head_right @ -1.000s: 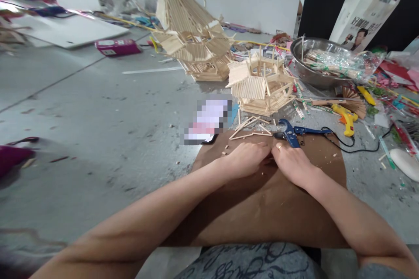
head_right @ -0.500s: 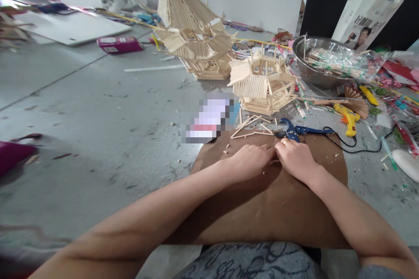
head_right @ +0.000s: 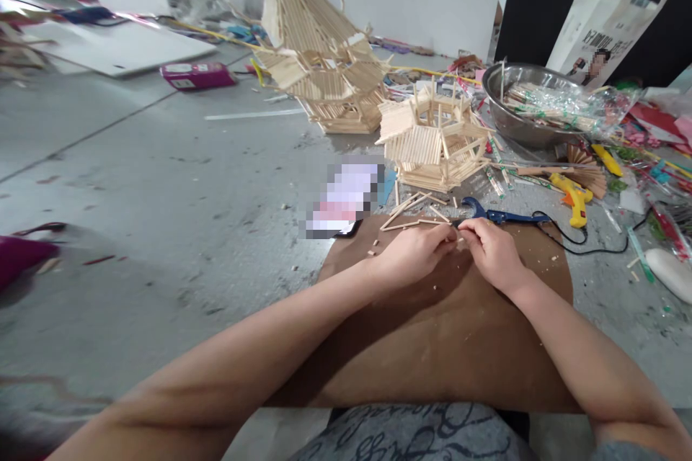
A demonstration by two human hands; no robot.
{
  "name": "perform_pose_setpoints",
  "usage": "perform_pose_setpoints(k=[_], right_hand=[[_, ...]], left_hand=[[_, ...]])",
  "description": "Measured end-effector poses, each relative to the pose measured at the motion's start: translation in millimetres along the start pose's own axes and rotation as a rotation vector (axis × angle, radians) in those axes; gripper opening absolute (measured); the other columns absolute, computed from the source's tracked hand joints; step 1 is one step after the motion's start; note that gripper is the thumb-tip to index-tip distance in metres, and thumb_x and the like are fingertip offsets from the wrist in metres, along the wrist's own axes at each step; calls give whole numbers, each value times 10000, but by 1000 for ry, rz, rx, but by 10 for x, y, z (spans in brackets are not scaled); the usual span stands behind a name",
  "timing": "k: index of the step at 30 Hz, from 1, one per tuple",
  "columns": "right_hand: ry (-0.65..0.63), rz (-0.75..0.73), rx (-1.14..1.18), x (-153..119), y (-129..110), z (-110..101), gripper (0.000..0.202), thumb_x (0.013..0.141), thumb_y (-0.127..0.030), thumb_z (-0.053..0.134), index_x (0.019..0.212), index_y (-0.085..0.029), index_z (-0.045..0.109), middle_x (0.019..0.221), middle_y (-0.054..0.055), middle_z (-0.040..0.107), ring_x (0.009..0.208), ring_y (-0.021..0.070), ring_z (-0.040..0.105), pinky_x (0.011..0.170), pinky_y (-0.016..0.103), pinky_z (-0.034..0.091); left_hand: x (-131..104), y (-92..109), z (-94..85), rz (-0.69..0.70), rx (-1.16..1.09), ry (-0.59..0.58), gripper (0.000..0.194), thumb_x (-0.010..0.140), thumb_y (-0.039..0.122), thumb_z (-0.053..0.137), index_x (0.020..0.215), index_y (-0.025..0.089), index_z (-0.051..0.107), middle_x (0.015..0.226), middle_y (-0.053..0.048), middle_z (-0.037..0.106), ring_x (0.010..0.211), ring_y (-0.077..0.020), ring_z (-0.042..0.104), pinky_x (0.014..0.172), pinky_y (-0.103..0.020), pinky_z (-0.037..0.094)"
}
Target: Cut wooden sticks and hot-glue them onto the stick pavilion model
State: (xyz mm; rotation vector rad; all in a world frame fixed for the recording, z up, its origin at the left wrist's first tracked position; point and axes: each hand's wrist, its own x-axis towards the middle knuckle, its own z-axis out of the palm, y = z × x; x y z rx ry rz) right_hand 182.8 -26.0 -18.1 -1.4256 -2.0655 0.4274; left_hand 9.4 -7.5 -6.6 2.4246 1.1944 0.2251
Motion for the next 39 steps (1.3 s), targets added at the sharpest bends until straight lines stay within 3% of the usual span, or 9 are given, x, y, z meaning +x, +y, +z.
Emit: perform_pose_setpoints(k=[3, 8, 12, 16, 19, 27, 39], right_hand=[[119, 43, 57, 7, 14, -2, 218, 855, -354, 405, 866, -205, 564, 839, 43, 654, 793, 161, 597, 760, 290, 446], [193, 105, 139, 10, 65, 13, 255, 833, -413, 435, 901, -198, 553, 812, 46, 634, 746, 159, 586, 724, 300, 463], [249, 123, 248, 12, 105, 30, 304, 831, -429, 441, 990, -183, 520, 815, 45, 606, 704, 138, 566, 671, 276, 468], [232, 117, 202, 20, 116, 24, 279, 831, -424, 440, 942, -188, 541, 821, 46, 613, 712, 145, 562, 687, 287, 462], [193, 85, 126, 19, 102, 20, 273, 834, -424, 428, 915, -195, 553, 813, 40, 619, 698, 146, 558, 685, 287, 456], [120, 35, 28, 5, 85, 19, 241, 849, -380, 401, 884, -207, 565, 774, 30, 612, 662, 142, 553, 646, 271, 448], [95, -71, -14, -9, 33, 16, 193, 853, -298, 418, 847, -186, 575, 764, 34, 623, 639, 124, 547, 626, 244, 434]], left_hand=[[1, 10, -1, 49, -23, 9, 241, 857, 250, 351, 894, 171, 576, 843, -74, 669, 758, -183, 625, 655, -262, 439], [12, -6, 1, 63, -120, 32, 215, 820, 233, 418, 752, 167, 611, 716, -49, 645, 680, -154, 590, 616, -235, 417], [41, -48, -54, -93, -449, 113, 294, 832, 288, 413, 612, 155, 556, 568, -2, 581, 520, -91, 513, 521, -196, 381], [130, -111, -101, -283, -843, 258, 312, 832, 382, 415, 672, 148, 546, 509, 38, 523, 370, -49, 400, 401, -182, 302], [242, -157, -116, -311, -982, 332, 288, 833, 367, 433, 697, 140, 547, 492, 48, 501, 347, -36, 385, 378, -175, 278], [493, -208, -172, -305, -1028, 388, 254, 861, 282, 434, 686, 127, 532, 475, 47, 510, 312, -17, 358, 346, -165, 245], [526, -223, -194, -262, -1109, 376, 269, 867, 277, 424, 653, 133, 500, 451, 50, 489, 311, -24, 369, 352, -168, 240]])
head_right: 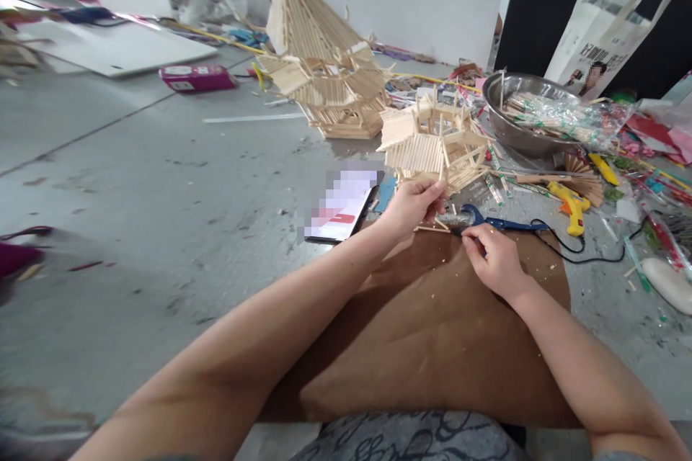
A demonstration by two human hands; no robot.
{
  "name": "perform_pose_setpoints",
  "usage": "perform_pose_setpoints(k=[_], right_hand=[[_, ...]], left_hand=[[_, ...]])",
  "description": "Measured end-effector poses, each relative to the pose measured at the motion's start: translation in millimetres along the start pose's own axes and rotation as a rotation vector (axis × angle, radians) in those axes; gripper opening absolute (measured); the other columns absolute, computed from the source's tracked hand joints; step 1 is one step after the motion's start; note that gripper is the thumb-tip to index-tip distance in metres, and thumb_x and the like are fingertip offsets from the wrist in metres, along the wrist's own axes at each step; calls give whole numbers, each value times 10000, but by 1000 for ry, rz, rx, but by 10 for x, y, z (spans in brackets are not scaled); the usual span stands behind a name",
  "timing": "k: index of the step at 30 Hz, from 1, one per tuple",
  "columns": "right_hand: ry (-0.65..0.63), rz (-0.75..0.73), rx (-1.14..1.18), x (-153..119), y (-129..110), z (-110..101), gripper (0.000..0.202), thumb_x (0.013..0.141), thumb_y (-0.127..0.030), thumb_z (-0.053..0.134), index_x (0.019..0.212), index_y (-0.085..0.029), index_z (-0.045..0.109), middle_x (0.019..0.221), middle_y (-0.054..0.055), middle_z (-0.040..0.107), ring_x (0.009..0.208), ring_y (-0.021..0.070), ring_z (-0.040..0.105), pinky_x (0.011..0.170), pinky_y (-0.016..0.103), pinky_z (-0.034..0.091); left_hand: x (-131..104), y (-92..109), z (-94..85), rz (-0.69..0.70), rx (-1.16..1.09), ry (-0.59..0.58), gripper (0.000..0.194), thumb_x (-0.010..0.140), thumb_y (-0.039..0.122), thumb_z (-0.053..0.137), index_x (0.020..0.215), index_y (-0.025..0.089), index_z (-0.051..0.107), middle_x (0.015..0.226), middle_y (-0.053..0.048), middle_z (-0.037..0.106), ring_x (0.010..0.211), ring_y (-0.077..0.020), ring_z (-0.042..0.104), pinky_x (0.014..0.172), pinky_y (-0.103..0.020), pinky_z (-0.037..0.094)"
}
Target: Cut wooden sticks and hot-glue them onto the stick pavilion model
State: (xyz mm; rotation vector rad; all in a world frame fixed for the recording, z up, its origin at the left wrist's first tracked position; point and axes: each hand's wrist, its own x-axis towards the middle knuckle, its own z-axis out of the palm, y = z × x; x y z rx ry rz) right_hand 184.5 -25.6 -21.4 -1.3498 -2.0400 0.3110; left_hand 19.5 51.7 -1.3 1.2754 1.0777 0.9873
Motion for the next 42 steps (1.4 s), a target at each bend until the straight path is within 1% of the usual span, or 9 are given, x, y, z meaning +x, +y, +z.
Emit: perform_pose_setpoints(k=[5, 9, 14, 24, 31, 38, 42], right_hand=[[-3, -20, 0, 2, 12, 6, 166, 852, -278, 430, 848, -189, 571, 770, 32, 625, 663, 122, 561, 651, 241, 440], [17, -57, 20, -1, 45, 32, 132, 841, -262, 455, 836, -196, 570, 746, 22, 617, 616, 112, 547, 594, 229, 431], [9, -69, 17, -8, 53, 48, 113, 833, -251, 472, 821, -197, 570, 718, 16, 604, 583, 108, 529, 573, 229, 424], [1, -84, -17, -4, 37, 35, 117, 835, -248, 471, 807, -200, 574, 694, 14, 595, 577, 107, 521, 573, 229, 416], [4, -87, -18, -3, 46, 36, 122, 835, -252, 470, 809, -201, 579, 712, 20, 608, 593, 111, 537, 574, 230, 426], [50, -53, 3, 13, 93, 4, 123, 831, -254, 476, 834, -201, 586, 743, 23, 630, 633, 125, 568, 607, 245, 446], [65, -26, 30, 19, 126, 4, 123, 835, -266, 476, 845, -207, 583, 765, 22, 637, 663, 134, 582, 629, 256, 450]], left_hand=[[35, -1, -29, 3, 28, -28, 269, 869, 263, 428, 647, 130, 499, 445, 46, 488, 298, -17, 354, 343, -162, 234], [68, -37, -58, 44, 53, -17, 285, 856, 271, 453, 609, 134, 491, 433, 53, 478, 300, -18, 355, 348, -164, 244], [85, -51, -80, 90, 65, -32, 285, 848, 262, 460, 590, 143, 483, 419, 58, 462, 306, -26, 358, 354, -173, 245], [87, -5, -80, 86, 82, -39, 308, 854, 217, 436, 555, 147, 458, 388, 70, 425, 304, -21, 339, 362, -171, 236], [93, -32, -79, 95, 74, -42, 307, 850, 225, 446, 553, 147, 463, 404, 62, 443, 307, -24, 349, 359, -179, 243], [3, -5, -120, 65, 52, -81, 276, 819, 281, 504, 581, 143, 487, 423, 56, 463, 332, -26, 368, 371, -176, 254], [-73, 5, -115, 79, 57, -116, 286, 813, 298, 503, 574, 141, 488, 426, 53, 450, 350, -25, 355, 384, -175, 249]])
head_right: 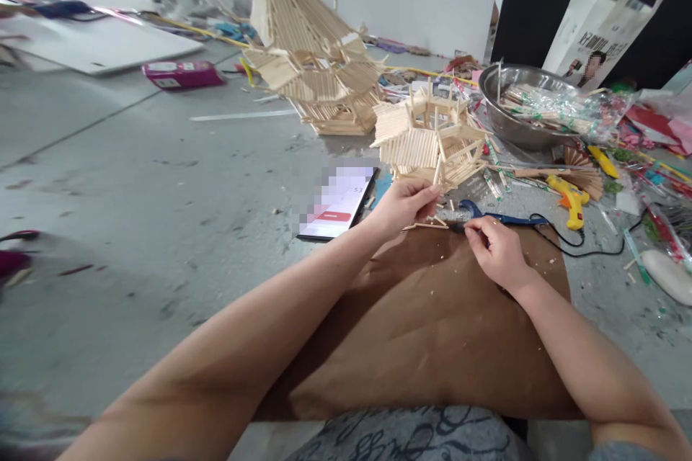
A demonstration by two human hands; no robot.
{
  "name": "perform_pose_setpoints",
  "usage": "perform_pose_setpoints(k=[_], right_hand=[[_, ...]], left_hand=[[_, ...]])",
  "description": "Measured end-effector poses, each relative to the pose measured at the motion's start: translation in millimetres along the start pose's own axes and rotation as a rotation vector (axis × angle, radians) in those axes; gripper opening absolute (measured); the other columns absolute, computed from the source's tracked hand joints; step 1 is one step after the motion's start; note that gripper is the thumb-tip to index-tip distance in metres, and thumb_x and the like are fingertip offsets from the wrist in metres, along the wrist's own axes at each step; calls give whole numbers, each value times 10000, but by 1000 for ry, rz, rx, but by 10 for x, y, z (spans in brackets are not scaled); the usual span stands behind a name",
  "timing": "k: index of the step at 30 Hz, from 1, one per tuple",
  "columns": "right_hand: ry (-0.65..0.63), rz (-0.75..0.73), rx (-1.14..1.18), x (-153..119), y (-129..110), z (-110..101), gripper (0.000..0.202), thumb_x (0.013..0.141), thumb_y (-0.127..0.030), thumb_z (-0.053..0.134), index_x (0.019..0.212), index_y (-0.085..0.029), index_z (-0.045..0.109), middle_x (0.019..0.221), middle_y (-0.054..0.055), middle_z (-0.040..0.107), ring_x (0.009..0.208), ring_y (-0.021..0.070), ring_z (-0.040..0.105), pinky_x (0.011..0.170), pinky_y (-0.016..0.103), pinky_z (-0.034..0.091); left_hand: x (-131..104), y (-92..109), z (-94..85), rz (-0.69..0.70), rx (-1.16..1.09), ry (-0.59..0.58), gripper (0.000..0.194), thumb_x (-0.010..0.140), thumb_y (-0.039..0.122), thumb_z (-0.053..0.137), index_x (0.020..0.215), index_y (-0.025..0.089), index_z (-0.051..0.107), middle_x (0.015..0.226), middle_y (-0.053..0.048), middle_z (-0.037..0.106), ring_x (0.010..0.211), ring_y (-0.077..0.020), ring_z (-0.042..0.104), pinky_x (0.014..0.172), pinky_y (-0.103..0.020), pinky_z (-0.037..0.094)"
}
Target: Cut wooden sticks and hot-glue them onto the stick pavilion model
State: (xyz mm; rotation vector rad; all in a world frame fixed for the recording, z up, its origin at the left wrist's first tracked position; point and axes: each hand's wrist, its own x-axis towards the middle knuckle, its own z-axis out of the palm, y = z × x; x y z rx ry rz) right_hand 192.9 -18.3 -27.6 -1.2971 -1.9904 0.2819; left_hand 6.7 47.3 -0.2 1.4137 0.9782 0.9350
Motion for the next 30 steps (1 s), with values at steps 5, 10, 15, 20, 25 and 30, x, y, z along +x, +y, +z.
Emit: perform_pose_setpoints(k=[5, 10, 15, 20, 25, 30], right_hand=[[-11, 35, 34, -9, -20, 0, 143, 838, -295, 470, 840, -211, 587, 761, 22, 637, 667, 141, 582, 625, 264, 448], [22, 178, 218, 11, -77, -12, 173, 816, -331, 505, 928, -211, 559, 781, 16, 620, 628, 126, 555, 598, 260, 448], [116, 359, 608, 78, -92, -53, 323, 775, -364, 556, 1058, -230, 476, 713, -33, 547, 482, 78, 462, 450, 221, 392], [17, 441, 700, 83, -51, -76, 204, 756, -395, 580, 848, -218, 543, 580, -53, 506, 443, 77, 437, 417, 218, 361], [42, 471, 735, 91, -39, -61, 193, 740, -385, 603, 793, -211, 538, 567, -56, 519, 435, 69, 434, 412, 211, 349], [104, 440, 806, 112, -40, -39, 271, 753, -371, 585, 963, -218, 506, 688, -42, 568, 440, 58, 448, 411, 208, 358]], left_hand=[[-48, -70, 54, 93, 53, -45, 337, 799, 392, 497, 569, 147, 490, 444, 46, 449, 389, -35, 366, 411, -181, 273], [-135, -15, 124, 100, 131, -102, 320, 779, 394, 507, 574, 149, 486, 475, 44, 471, 410, -43, 391, 425, -180, 296], [-237, 38, 241, 119, 298, -316, 281, 769, 343, 512, 566, 149, 523, 484, 39, 493, 448, -58, 415, 442, -174, 298], [-281, 11, 314, 193, 396, -368, 254, 770, 281, 512, 555, 146, 529, 504, 32, 476, 502, -73, 426, 476, -175, 309], [-293, 72, 295, 161, 315, -356, 273, 812, 266, 455, 583, 151, 550, 533, 19, 543, 494, -76, 456, 484, -174, 332], [-276, 57, 296, 31, 227, -296, 287, 814, 290, 461, 574, 151, 536, 509, 29, 536, 419, -62, 431, 443, -183, 321]])
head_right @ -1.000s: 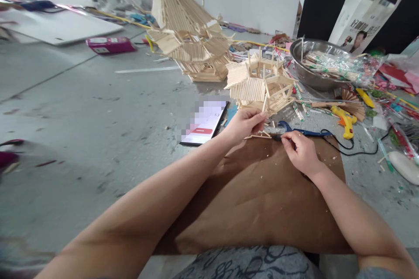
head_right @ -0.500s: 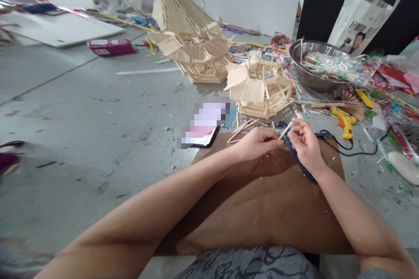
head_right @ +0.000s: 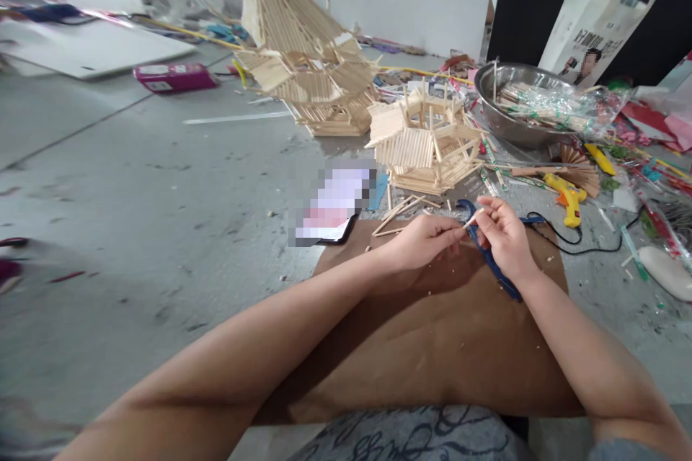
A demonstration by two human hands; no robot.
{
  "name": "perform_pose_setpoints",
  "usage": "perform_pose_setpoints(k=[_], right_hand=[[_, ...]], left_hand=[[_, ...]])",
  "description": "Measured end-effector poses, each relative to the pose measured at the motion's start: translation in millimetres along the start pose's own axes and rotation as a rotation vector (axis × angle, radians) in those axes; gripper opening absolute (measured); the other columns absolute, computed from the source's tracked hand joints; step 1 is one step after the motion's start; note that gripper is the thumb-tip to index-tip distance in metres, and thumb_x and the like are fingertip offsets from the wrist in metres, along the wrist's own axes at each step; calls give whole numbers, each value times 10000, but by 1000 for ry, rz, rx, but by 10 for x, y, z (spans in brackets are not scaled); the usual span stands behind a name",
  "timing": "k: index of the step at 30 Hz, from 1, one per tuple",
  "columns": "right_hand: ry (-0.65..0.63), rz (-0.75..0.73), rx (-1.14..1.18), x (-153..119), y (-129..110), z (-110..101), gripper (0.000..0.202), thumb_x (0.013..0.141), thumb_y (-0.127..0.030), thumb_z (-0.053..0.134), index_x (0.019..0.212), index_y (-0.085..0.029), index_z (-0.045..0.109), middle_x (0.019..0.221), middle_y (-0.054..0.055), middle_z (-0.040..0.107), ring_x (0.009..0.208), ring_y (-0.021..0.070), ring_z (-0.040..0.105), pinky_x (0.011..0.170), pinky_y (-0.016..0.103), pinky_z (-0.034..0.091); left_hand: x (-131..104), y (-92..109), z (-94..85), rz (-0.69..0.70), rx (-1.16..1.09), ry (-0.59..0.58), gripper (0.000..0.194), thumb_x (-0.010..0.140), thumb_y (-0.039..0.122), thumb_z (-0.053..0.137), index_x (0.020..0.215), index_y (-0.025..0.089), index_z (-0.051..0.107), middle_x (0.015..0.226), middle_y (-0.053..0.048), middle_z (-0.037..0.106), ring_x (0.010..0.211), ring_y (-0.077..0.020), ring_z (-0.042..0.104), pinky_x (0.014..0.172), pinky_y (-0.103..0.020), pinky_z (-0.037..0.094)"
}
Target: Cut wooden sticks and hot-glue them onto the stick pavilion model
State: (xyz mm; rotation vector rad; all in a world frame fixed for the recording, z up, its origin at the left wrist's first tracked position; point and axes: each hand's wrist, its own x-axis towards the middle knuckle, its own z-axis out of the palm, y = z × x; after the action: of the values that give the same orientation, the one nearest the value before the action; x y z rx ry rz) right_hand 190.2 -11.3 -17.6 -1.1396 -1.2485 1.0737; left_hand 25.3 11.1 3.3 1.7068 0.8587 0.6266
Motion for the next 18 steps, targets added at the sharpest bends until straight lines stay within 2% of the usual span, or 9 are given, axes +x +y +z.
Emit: perform_pose_setpoints(k=[2, 4, 7, 12, 18], right_hand=[[12, -9, 16, -4, -8, 7, 328, 761, -382, 565, 1032, -223, 474, 753, -28, 586, 443, 57, 456, 411, 212, 365], [4, 13, -8, -13, -20, 16, 316, 756, -388, 562, 1011, -217, 487, 745, -23, 588, 447, 59, 459, 414, 213, 368], [-17, 57, -66, -19, -38, 33, 260, 734, -374, 586, 921, -202, 531, 699, -21, 590, 455, 62, 457, 425, 214, 369], [-30, 95, -110, 79, -74, 88, 208, 724, -346, 585, 865, -196, 558, 680, -24, 590, 451, 59, 448, 413, 205, 351], [9, 139, -146, 379, -166, 236, 189, 682, -341, 586, 792, -189, 565, 627, -28, 575, 407, 52, 417, 361, 192, 298]], left_hand=[[34, -42, -13, -62, -146, 150, 259, 821, 306, 454, 633, 151, 544, 505, 37, 520, 383, -56, 408, 405, -187, 299], [82, -87, -55, -89, -326, 334, 238, 829, 316, 449, 690, 148, 546, 502, 44, 501, 356, -46, 380, 373, -184, 265], [160, -128, -151, -100, -490, 462, 226, 832, 299, 464, 695, 139, 546, 484, 46, 487, 348, -32, 366, 364, -174, 251], [253, -110, -250, -112, -525, 472, 206, 834, 251, 485, 683, 130, 555, 473, 45, 490, 331, -19, 364, 355, -172, 246], [310, -107, -255, -92, -520, 472, 225, 844, 263, 485, 679, 126, 555, 452, 53, 486, 308, -12, 359, 350, -171, 236]])
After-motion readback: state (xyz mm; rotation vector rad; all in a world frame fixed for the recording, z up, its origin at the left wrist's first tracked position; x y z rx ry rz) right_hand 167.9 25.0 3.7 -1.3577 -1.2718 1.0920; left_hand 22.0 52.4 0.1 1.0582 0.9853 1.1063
